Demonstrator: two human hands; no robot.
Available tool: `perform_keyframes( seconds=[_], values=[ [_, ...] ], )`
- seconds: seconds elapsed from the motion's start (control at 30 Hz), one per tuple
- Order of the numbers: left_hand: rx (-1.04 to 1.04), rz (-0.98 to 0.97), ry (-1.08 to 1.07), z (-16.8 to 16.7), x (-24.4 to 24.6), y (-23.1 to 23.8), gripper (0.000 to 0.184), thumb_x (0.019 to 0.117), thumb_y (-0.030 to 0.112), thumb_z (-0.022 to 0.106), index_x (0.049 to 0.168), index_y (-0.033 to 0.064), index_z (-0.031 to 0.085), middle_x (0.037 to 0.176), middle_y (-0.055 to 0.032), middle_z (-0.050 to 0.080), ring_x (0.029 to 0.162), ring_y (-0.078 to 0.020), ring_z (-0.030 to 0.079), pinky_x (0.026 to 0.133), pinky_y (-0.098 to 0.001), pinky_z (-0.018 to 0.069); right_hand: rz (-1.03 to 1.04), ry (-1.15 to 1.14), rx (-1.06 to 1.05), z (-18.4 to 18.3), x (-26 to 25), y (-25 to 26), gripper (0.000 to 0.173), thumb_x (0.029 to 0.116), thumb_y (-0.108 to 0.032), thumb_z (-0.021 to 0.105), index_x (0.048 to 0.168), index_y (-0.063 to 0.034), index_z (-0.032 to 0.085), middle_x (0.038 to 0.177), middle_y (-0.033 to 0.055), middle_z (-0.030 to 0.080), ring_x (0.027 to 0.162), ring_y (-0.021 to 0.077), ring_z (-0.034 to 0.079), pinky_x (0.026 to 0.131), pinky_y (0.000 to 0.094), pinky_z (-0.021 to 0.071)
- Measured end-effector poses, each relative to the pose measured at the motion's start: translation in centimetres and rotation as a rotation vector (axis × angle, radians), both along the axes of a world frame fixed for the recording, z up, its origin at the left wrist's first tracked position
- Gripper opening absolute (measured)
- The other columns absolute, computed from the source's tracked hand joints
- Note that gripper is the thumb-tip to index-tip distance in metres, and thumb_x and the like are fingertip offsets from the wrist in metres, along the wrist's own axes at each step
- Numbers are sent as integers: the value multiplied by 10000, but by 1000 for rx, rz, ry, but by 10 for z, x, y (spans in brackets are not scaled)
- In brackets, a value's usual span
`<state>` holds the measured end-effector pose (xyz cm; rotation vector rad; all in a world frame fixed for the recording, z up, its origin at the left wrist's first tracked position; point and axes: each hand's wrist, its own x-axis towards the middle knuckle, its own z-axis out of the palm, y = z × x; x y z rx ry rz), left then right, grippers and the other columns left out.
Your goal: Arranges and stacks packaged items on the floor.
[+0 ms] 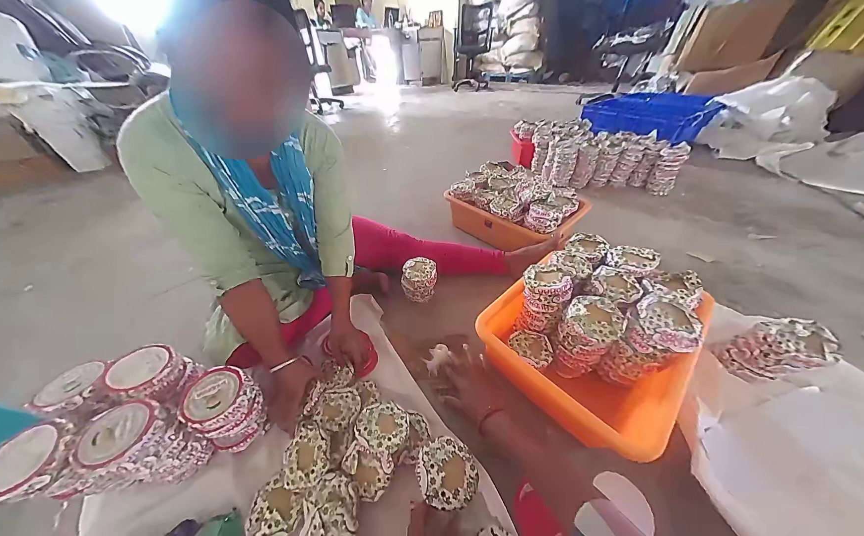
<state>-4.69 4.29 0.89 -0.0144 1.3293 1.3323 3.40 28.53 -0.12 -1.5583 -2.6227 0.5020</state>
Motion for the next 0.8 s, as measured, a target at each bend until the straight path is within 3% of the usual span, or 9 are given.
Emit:
perform_keyframes(
  seconds=[0.1, 0.17, 0.27, 0.37, 0.47, 0.57, 0.63, 0.7, 0.8],
  values=[
    [-16, 75, -45, 12, 6, 2, 678, 1103, 492, 183, 1503, -49, 264, 1420, -305, 437, 1186, -347, 567, 957, -469, 501, -57, 37, -7, 24, 4, -10, 727, 909, -520, 690, 1471, -83, 544, 1635, 197, 344, 1553, 471, 131, 1232, 681, 80],
    [-3, 132, -84, 12, 7, 1, 701, 1096, 514, 182, 1531, -32, 250, 1475, -301, 411, 1243, -355, 546, 999, -475, 483, -113, 112, -21, 41, 17, -29, 805, 915, -540, 667, 1504, -27, 473, 1606, 234, 370, 1536, 462, 207, 1243, 622, 147],
    [21, 209, -116, 12, 8, 3, 684, 1094, 520, 190, 1535, 5, 281, 1474, -266, 430, 1229, -344, 563, 978, -471, 499, -133, 264, -98, 69, 51, -89, 616, 1001, -426, 595, 1440, 1, 529, 1545, 259, 437, 1478, 421, 354, 1235, 553, 241],
    [19, 250, -176, 13, 11, -1, 678, 1094, 517, 218, 1554, 22, 281, 1546, -246, 379, 1331, -343, 495, 1039, -478, 453, 74, 490, -169, 57, 84, -175, 485, 952, -321, 666, 1289, 28, 654, 1420, 271, 559, 1374, 410, 491, 1168, 531, 376],
    [-53, 295, -38, 14, 13, -3, 632, 1101, 474, 261, 1518, 3, 330, 1469, -218, 438, 1227, -276, 522, 992, -425, 452, 330, 470, -172, 28, 100, -218, 509, 947, -385, 656, 1297, -15, 682, 1441, 253, 568, 1411, 479, 446, 1172, 608, 342],
    [-62, 375, 0, 17, 7, -9, 607, 1105, 432, 291, 1541, 9, 301, 1590, -223, 315, 1374, -331, 428, 1078, -485, 388, 312, 356, -169, -3, 108, -220, 513, 964, -419, 634, 1357, -91, 663, 1541, 166, 504, 1491, 447, 341, 1206, 616, 276],
    [-61, 418, 3, 20, 3, -15, 582, 1105, 412, 289, 1535, 20, 305, 1589, -204, 313, 1370, -315, 415, 1070, -486, 375, 309, 313, -107, -17, 110, -224, 524, 924, -419, 691, 1368, -143, 663, 1566, 111, 490, 1497, 442, 330, 1177, 652, 289],
    [-55, 431, 2, 21, -1, -18, 572, 1104, 406, 278, 1535, 30, 303, 1589, -192, 318, 1372, -294, 418, 1067, -469, 380, 310, 340, -65, -21, 110, -229, 488, 892, -437, 734, 1293, -160, 712, 1533, 74, 534, 1481, 435, 360, 1137, 671, 336],
    [-45, 467, 12, 25, -2, -18, 571, 1107, 398, 296, 1537, 23, 305, 1586, -197, 325, 1376, -301, 418, 1078, -474, 375, 286, 408, -122, -16, 110, -234, 444, 927, -475, 670, 1232, -161, 740, 1524, 72, 538, 1492, 428, 333, 1152, 662, 317]
  ],
)
